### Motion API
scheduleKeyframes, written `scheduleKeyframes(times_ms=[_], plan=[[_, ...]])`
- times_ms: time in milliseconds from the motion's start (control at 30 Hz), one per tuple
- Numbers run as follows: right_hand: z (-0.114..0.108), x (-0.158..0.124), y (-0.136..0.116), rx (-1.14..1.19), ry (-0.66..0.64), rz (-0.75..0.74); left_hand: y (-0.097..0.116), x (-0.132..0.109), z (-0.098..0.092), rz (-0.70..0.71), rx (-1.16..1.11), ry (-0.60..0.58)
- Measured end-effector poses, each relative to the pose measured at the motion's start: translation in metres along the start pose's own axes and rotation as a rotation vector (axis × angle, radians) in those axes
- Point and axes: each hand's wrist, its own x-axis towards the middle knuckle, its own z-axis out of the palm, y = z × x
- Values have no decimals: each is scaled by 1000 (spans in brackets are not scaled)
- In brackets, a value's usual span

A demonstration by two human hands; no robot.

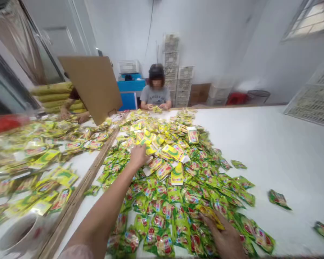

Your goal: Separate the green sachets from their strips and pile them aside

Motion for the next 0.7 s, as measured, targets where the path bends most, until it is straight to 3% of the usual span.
scheduleKeyframes(times_ms=[100,200,267,367,467,533,600,700], plan=[[-3,-2,3,-35,39,15,8,-23,-16,-14,-152,-1],[-9,-2,-3,-11,-12,-77,19,-60,-22,-101,-554,-186],[-12,0,-15,19,-135,-247,29,-88,-21,-137,-794,-390],[-12,8,-38,27,-414,-532,45,-123,-19,-37,-871,-653],[-4,18,-53,79,-613,-614,58,-139,-18,18,-1059,-794],[3,23,-54,141,-595,-495,64,-143,-13,-51,-1373,-750],[9,25,-52,185,-515,-289,70,-145,-2,-153,-1633,-609],[15,22,-46,262,-509,-61,82,-147,19,-278,-1740,-431]])
